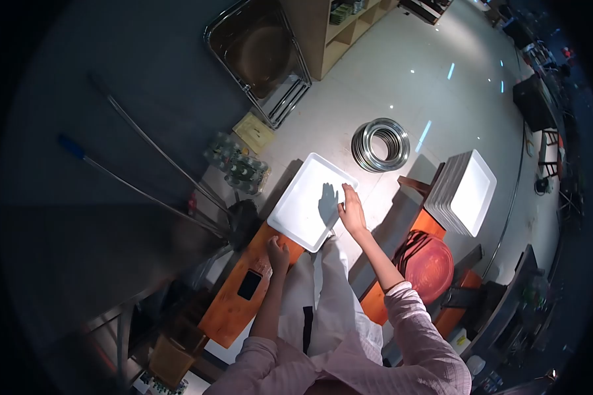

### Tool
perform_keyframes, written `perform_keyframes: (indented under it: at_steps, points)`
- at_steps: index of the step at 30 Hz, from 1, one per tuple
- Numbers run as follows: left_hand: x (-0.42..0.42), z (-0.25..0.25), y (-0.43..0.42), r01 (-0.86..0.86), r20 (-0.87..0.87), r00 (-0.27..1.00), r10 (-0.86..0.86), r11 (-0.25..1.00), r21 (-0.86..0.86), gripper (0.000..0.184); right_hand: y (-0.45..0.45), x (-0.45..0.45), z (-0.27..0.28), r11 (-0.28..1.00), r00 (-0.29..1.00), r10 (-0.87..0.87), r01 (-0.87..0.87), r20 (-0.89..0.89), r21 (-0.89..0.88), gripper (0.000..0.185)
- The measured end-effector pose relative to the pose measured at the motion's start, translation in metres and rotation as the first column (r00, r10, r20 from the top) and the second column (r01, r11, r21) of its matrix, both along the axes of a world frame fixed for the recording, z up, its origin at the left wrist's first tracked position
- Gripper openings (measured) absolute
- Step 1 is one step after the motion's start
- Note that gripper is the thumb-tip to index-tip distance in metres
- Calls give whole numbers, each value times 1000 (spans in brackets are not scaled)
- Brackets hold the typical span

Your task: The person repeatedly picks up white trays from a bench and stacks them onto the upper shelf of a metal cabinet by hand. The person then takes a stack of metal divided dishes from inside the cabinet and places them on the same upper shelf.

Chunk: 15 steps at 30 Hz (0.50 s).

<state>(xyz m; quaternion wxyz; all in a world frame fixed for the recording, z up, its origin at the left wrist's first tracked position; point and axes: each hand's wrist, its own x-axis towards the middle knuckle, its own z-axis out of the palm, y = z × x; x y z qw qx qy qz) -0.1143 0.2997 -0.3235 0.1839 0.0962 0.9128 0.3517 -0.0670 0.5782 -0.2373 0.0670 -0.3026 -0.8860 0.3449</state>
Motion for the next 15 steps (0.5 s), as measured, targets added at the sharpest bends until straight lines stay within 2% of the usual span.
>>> perform_keyframes:
  at_steps: [1,3,5,7,9,11,12,13,15]
  points:
    - [2,-14,4,-17,4,1000,17,1000,-7,40,8,-6,-12,1000,999,16,-16,49,-7,63]
    - [5,-44,8,-183,187,965,186,983,-35,40,23,-18,-40,997,992,69,-73,106,37,64]
    - [1,-76,12,-188,209,957,204,978,-93,37,41,-32,-69,993,973,42,-65,227,97,68]
    - [6,-108,15,-374,231,909,348,924,81,35,58,-44,-90,984,944,61,-112,325,141,73]
    - [1,-139,15,-385,208,906,369,922,38,35,71,-53,-104,975,938,60,-128,343,180,71]
    - [7,-140,11,-401,207,893,401,915,-41,35,88,-58,-125,991,932,45,-88,359,105,67]
    - [4,-122,19,-387,223,891,395,918,-82,34,93,-59,-138,986,933,36,-92,357,142,59]
    - [2,-112,24,-369,242,889,388,922,-121,34,97,-62,-139,991,909,38,-89,415,104,49]
    - [6,-118,23,-364,197,900,390,918,-158,33,103,-64,-151,982,891,112,-166,441,86,37]
